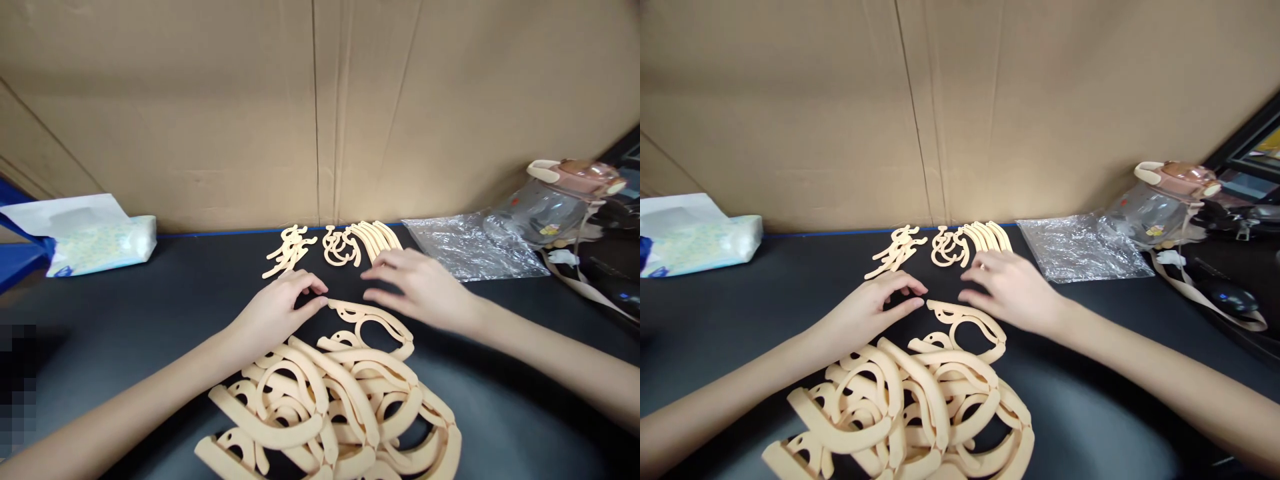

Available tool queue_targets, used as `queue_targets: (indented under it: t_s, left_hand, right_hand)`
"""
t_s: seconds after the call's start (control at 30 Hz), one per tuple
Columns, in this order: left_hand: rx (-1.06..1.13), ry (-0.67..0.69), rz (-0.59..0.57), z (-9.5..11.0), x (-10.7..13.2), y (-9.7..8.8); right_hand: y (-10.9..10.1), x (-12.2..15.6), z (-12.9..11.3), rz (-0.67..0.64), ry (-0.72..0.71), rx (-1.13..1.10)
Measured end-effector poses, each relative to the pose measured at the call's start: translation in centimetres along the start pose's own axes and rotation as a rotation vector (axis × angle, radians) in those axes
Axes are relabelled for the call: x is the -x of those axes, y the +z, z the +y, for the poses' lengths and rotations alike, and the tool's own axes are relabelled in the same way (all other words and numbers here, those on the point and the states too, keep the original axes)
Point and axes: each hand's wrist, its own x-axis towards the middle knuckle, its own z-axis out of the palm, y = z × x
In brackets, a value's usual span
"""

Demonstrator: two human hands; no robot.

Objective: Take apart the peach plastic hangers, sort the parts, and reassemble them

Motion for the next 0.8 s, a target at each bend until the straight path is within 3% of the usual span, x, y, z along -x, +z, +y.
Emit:
queue_targets:
  t_s: [0.13,0.27,0.37,0.5,0.57,0.67,0.8]
  left_hand:
    - [-0.047,-0.081,-0.035,-0.1,-0.8,0.7]
    - [0.007,-0.072,-0.017,0.7,-1.7,1.2]
    - [0.162,-0.029,0.005,1.8,-3.0,1.2]
    - [0.377,0.023,0.117,3.5,-4.9,0.8]
    - [0.419,0.037,0.188,4.3,-5.6,0.6]
    - [0.450,0.076,0.240,5.2,-6.2,0.1]
    - [0.474,0.131,0.255,5.9,-6.7,-0.3]
  right_hand:
    - [0.9,0.3,-2.1,-0.090,-0.029,-0.085]
    - [1.1,-0.3,-1.6,-0.119,0.132,-0.218]
    - [0.1,-0.9,-0.9,-0.043,0.246,-0.347]
    - [-2.0,-1.5,0.1,0.108,0.266,-0.391]
    - [-2.9,-1.9,0.4,0.164,0.264,-0.248]
    - [-4.1,-2.6,0.7,0.221,0.244,0.184]
    - [-5.0,-3.7,0.8,0.154,0.108,0.546]
